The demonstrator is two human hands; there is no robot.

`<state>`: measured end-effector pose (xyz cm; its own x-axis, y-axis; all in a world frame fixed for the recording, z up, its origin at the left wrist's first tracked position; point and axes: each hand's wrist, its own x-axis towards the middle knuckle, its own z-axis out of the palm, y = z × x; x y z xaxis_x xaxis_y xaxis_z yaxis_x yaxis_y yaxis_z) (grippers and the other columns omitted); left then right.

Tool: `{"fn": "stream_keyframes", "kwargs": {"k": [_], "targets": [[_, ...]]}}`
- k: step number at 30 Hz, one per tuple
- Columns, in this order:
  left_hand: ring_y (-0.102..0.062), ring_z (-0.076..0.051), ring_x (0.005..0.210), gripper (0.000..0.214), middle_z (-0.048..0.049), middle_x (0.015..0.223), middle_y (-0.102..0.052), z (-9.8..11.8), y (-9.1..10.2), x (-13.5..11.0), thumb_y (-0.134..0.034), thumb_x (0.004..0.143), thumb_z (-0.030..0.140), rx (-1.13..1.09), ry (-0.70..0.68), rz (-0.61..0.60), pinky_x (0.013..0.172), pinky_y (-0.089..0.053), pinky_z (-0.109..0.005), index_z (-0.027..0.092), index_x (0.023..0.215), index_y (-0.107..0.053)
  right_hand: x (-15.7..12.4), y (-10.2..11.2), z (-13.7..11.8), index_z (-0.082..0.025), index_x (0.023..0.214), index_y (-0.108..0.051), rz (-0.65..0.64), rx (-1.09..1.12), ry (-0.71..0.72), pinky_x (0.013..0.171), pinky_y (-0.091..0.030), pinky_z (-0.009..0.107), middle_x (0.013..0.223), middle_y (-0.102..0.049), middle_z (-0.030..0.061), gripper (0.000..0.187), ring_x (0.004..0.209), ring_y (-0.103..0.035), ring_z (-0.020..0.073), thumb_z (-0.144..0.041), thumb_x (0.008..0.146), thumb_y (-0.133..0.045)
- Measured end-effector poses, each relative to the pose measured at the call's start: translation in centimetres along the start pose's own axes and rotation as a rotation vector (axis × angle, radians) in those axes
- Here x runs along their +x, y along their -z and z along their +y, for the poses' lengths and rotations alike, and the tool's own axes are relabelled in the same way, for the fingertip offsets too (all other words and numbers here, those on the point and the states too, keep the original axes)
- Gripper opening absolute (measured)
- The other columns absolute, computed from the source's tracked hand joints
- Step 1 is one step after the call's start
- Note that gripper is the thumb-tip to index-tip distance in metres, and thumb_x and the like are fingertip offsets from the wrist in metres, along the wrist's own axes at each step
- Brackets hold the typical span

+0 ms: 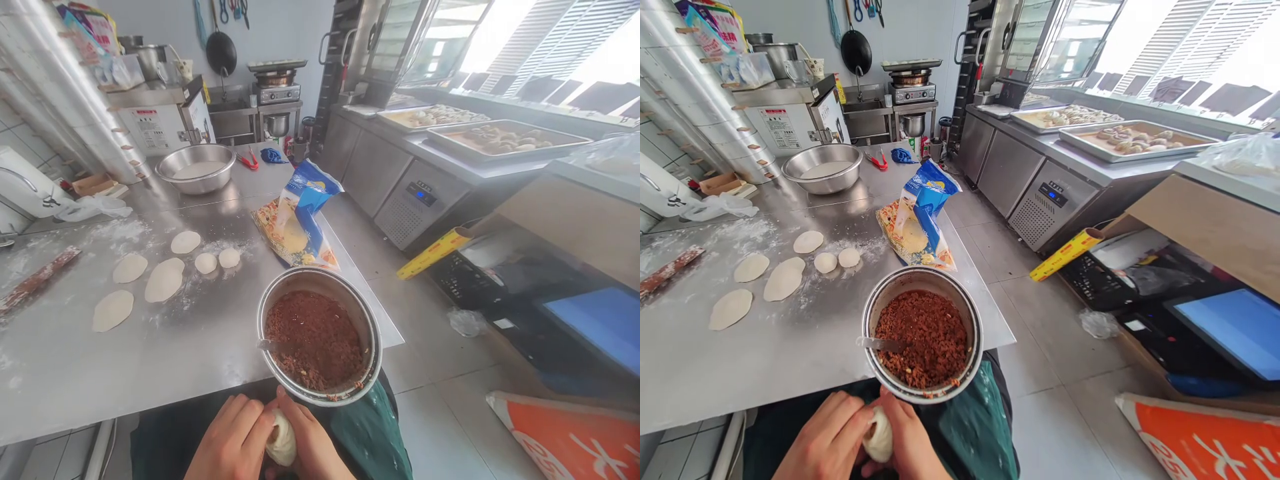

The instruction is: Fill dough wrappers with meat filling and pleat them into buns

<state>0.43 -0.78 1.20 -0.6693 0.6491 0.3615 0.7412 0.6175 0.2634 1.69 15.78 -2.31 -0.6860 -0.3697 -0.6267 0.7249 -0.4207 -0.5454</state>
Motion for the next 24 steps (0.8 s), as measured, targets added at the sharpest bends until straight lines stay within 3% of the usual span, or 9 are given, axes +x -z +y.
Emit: {"fn": "stream_keyframes", "kwargs": {"k": [3, 7, 10, 12, 16, 20, 24], "targets": [[-0.062, -0.018, 0.073, 0.030, -0.0074, 0.090, -0.067, 0.2, 0.0, 0.1, -0.051, 0.095, 0.006, -0.038, -0.021, 0.012, 0.064, -0.054, -0.031, 0.012, 0.122, -0.065, 0.0, 0.0, -0.1, -0.017, 0.089, -0.064, -0.022, -0.005, -0.001, 0.037, -0.043, 0.023, 0.060, -0.065, 0.0019, 0.070, 0.044, -0.062, 0.0160, -0.086, 0.077, -0.060], [-0.057, -0.017, 0.067, 0.019, -0.0029, 0.077, -0.061, 0.8, -0.1, 0.1, -0.054, 0.094, 0.002, -0.052, 0.051, 0.107, 0.061, -0.048, -0.032, 0.016, 0.100, -0.066, -0.1, -0.1, -0.4, -0.018, 0.086, -0.063, -0.009, -0.017, 0.013, 0.036, -0.038, 0.022, 0.057, -0.061, -0.0018, 0.064, 0.042, -0.058, 0.0134, -0.080, 0.073, -0.071], [-0.059, -0.018, 0.070, 0.025, -0.0049, 0.083, -0.064, 1.1, 0.1, 0.2, -0.050, 0.097, 0.006, -0.036, 0.065, 0.082, 0.063, -0.051, -0.033, 0.014, 0.114, -0.066, -0.2, -0.2, -0.5, -0.018, 0.088, -0.063, -0.004, -0.016, -0.011, 0.038, -0.044, 0.024, 0.055, -0.061, -0.0008, 0.069, 0.045, -0.061, 0.0162, -0.086, 0.075, -0.061], [-0.062, -0.018, 0.072, 0.028, -0.0061, 0.087, -0.067, 0.9, 0.5, 0.2, -0.047, 0.100, 0.009, -0.037, 0.050, 0.076, 0.065, -0.054, -0.032, 0.013, 0.120, -0.065, -0.3, -0.1, -0.7, -0.017, 0.092, -0.065, -0.034, -0.018, -0.026, 0.036, -0.042, 0.023, 0.056, -0.062, -0.0002, 0.066, 0.044, -0.061, 0.0163, -0.081, 0.077, -0.062], [-0.061, -0.016, 0.067, 0.017, -0.0014, 0.076, -0.063, 0.6, 0.8, 0.1, -0.055, 0.096, 0.005, 0.013, -0.012, 0.058, 0.064, -0.054, -0.029, 0.017, 0.099, -0.065, -0.3, -0.1, -0.9, -0.016, 0.087, -0.065, -0.044, -0.046, -0.006, 0.035, -0.038, 0.019, 0.058, -0.063, -0.0002, 0.056, 0.043, -0.061, 0.0135, -0.070, 0.075, -0.073], [-0.061, -0.017, 0.069, 0.022, -0.0041, 0.083, -0.067, 0.8, 0.5, -0.1, -0.049, 0.100, 0.009, -0.003, 0.042, 0.100, 0.065, -0.052, -0.030, 0.016, 0.111, -0.067, -0.5, -0.2, -1.3, -0.015, 0.098, -0.066, -0.046, -0.056, -0.036, 0.034, -0.039, 0.018, 0.053, -0.061, -0.0006, 0.068, 0.041, -0.059, 0.0134, -0.080, 0.084, -0.053], [-0.058, -0.016, 0.065, 0.018, -0.0011, 0.076, -0.064, 0.9, 1.0, 0.0, -0.054, 0.098, 0.006, 0.005, 0.034, 0.116, 0.065, -0.050, -0.031, 0.019, 0.096, -0.066, -0.8, -0.3, -1.6, -0.016, 0.090, -0.066, -0.087, -0.083, -0.030, 0.030, -0.029, 0.017, 0.059, -0.062, -0.0022, 0.058, 0.036, -0.051, 0.0086, -0.072, 0.077, -0.069]]}}
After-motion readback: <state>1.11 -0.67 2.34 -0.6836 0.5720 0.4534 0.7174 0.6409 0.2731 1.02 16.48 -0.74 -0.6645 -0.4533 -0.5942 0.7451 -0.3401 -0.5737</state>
